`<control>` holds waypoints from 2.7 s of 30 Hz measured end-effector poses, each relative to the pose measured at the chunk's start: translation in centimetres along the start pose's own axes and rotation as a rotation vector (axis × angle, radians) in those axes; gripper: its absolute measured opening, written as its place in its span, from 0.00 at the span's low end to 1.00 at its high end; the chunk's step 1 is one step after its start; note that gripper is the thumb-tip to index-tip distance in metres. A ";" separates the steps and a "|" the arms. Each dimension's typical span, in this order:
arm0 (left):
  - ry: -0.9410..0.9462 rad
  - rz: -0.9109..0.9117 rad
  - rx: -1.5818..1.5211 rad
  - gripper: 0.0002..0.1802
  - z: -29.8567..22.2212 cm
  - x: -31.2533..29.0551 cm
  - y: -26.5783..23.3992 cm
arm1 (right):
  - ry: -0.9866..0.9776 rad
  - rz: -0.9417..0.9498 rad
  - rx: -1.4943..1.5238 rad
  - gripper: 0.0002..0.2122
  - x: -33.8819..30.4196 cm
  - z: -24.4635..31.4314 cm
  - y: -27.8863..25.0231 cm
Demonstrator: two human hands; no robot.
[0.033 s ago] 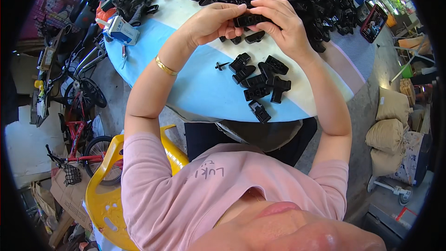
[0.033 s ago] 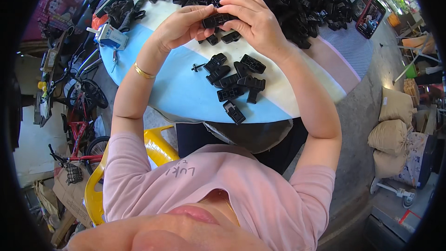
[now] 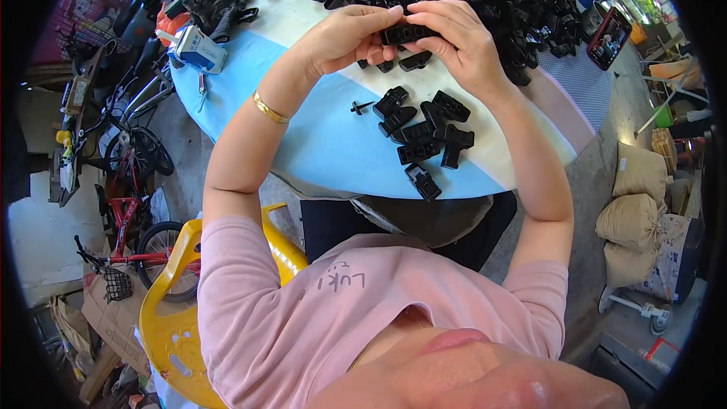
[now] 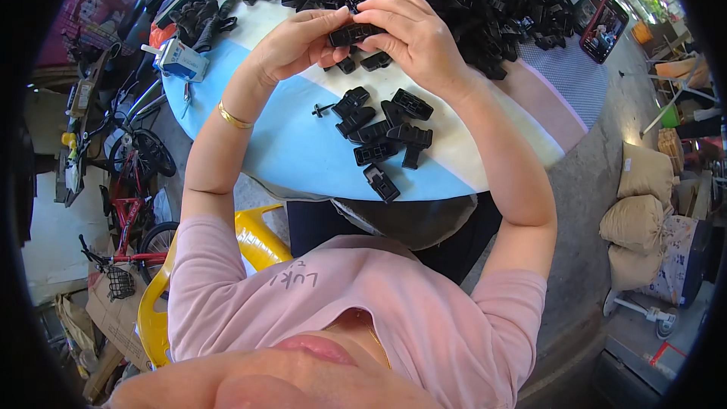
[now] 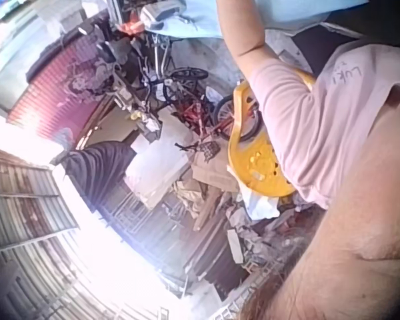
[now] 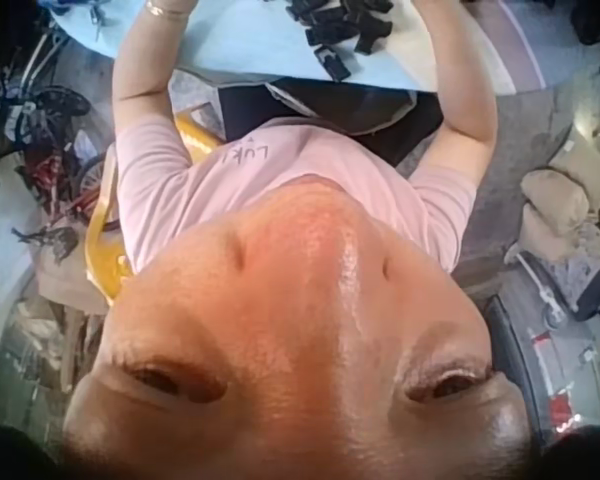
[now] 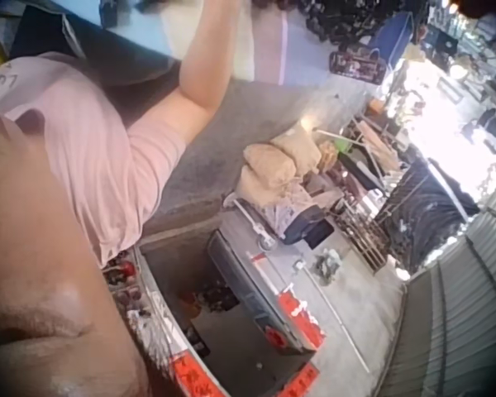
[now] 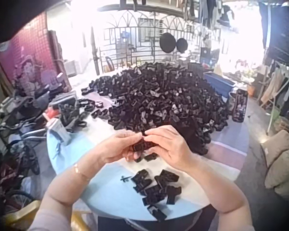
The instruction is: Assembling small black plastic components at a production workbench.
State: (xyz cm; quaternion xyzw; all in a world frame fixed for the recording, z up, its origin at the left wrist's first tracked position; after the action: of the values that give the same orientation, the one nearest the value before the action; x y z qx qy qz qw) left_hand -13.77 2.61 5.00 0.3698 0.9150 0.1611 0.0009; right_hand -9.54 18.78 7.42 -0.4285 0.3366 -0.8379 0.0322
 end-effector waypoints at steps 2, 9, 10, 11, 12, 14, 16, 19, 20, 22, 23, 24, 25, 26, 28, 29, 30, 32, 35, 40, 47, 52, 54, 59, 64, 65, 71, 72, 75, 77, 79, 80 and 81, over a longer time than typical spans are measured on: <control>-0.014 0.019 0.133 0.19 -0.4 -0.2 0.5 | -0.003 -0.011 -0.050 0.13 -0.1 0.3 0.2; 0.253 -0.038 0.564 0.17 -0.9 -0.4 1.5 | 0.270 0.021 0.247 0.21 -0.4 -0.9 0.0; 0.253 -0.038 0.564 0.17 -1.0 -0.5 1.8 | 0.357 0.014 0.370 0.20 -0.4 -1.9 -0.2; 0.277 -0.048 0.581 0.17 -1.2 -0.6 2.3 | 0.414 -0.046 0.450 0.16 -0.4 -2.5 -0.7; 0.302 -0.058 0.598 0.17 -1.3 -0.7 2.7 | 0.491 -0.033 0.410 0.16 -0.6 -3.5 -1.0; 0.296 -0.065 0.590 0.16 -1.2 -0.9 3.4 | 0.605 0.028 0.313 0.20 -0.9 -5.0 -1.3; 0.291 -0.073 0.581 0.16 -1.2 -0.8 3.3 | 0.663 0.220 0.569 0.24 -0.9 -5.2 -1.3; 0.277 -0.116 0.537 0.15 -0.7 -0.5 2.0 | 0.620 0.491 0.828 0.35 -1.0 -3.3 0.1; 0.304 -0.047 0.553 0.14 -0.8 -0.4 2.2 | 0.574 0.480 0.696 0.36 -1.0 -2.9 0.1; 0.352 0.072 0.571 0.12 -0.7 -0.8 3.3 | 0.667 0.483 0.735 0.31 -0.9 -3.7 0.2; 0.555 0.211 0.766 0.13 -1.1 -0.8 4.6 | 0.664 0.484 0.735 0.31 -1.0 -4.3 -0.2; 0.464 0.264 0.855 0.14 -0.5 -1.1 5.2 | 0.685 0.461 0.602 0.26 -1.2 -5.1 -0.7; 0.370 0.316 0.942 0.14 0.1 -1.6 6.0 | 0.705 0.437 0.469 0.20 -1.4 -5.7 -0.8; 0.502 0.393 1.057 0.16 0.4 -1.9 6.6 | 0.671 0.345 0.372 0.12 -1.5 -5.1 0.0; 0.787 0.472 1.098 0.18 0.7 -2.6 7.6 | 0.491 0.401 0.048 0.13 -1.3 -3.5 0.6; 0.786 0.471 1.099 0.18 0.6 -2.4 7.4 | 0.434 0.419 -0.046 0.13 -1.4 -2.8 0.8; 0.839 0.471 1.001 0.18 0.1 -2.2 7.2 | 0.239 0.372 -0.104 0.14 -1.6 -2.7 1.0; 0.689 0.381 0.977 0.15 -1.2 -1.5 5.4 | 0.245 0.376 -0.146 0.13 -1.6 -1.9 1.2; 0.532 -0.327 1.046 0.11 -1.4 1.2 -2.7 | 0.223 0.374 -0.137 0.11 -1.8 -1.4 1.1; 0.420 -0.472 1.624 0.21 0.4 2.1 -11.7 | 0.395 0.477 -0.190 0.11 -1.5 -0.8 0.9; 0.655 -0.527 1.768 0.19 -1.1 1.5 -7.2 | 0.531 0.296 0.228 0.13 -1.4 -1.7 1.4; 0.356 -0.425 0.651 0.16 0.2 2.2 -2.2 | 0.511 0.149 0.397 0.15 -1.4 -0.8 0.6; 0.350 -0.341 0.374 0.19 1.0 1.7 -0.7 | 0.510 0.123 0.479 0.14 -1.2 0.0 0.3; 0.277 -0.252 0.326 0.23 1.3 1.2 1.0 | 0.491 0.011 0.503 0.13 -1.2 -0.1 0.6; 0.168 -0.207 -0.241 0.19 1.1 0.8 1.8 | 0.461 -0.058 0.342 0.13 -1.4 -0.7 0.3; 0.167 -0.208 -0.242 0.19 0.9 0.5 2.2 | 0.487 -0.048 0.340 0.14 -1.4 -1.0 0.3; 0.331 -0.254 0.013 0.18 0.6 -0.1 2.5 | 0.516 -0.093 0.332 0.15 -1.1 -0.7 0.4; 0.340 -0.232 0.020 0.18 0.6 0.0 2.5 | 0.495 -0.114 0.301 0.14 -1.1 -0.6 0.3; 0.370 -0.233 0.061 0.18 0.8 0.2 2.2 | 0.490 -0.143 0.302 0.15 -1.5 -0.7 0.2; 0.402 -0.245 0.121 0.18 0.8 0.3 2.0 | 0.464 -0.164 0.300 0.14 -1.4 -0.5 0.2; 0.418 -0.262 0.178 0.19 0.6 0.1 1.9 | 0.307 -0.194 0.100 0.14 -1.1 0.3 -0.2; 0.423 -0.270 0.220 0.21 0.6 0.0 2.0 | 0.273 -0.224 0.057 0.13 -1.1 0.4 -0.1; 0.428 -0.278 0.260 0.23 0.6 -0.1 2.2 | 0.269 -0.220 0.063 0.13 -1.1 0.3 0.2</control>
State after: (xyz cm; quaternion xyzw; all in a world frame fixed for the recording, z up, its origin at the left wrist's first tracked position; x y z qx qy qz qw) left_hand -12.14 4.19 5.05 0.1955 0.9493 0.1149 -0.2176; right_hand -8.65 18.88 6.66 -0.3455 0.2625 -0.8963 -0.0919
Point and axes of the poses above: each hand's wrist, its own x-axis towards the middle knuckle, its own y-axis out of the palm, z = x × y, the point moved 4 cm from there along x, towards the middle knuckle, and after that the axes turned 13 degrees about y, right-handed, at the moved point
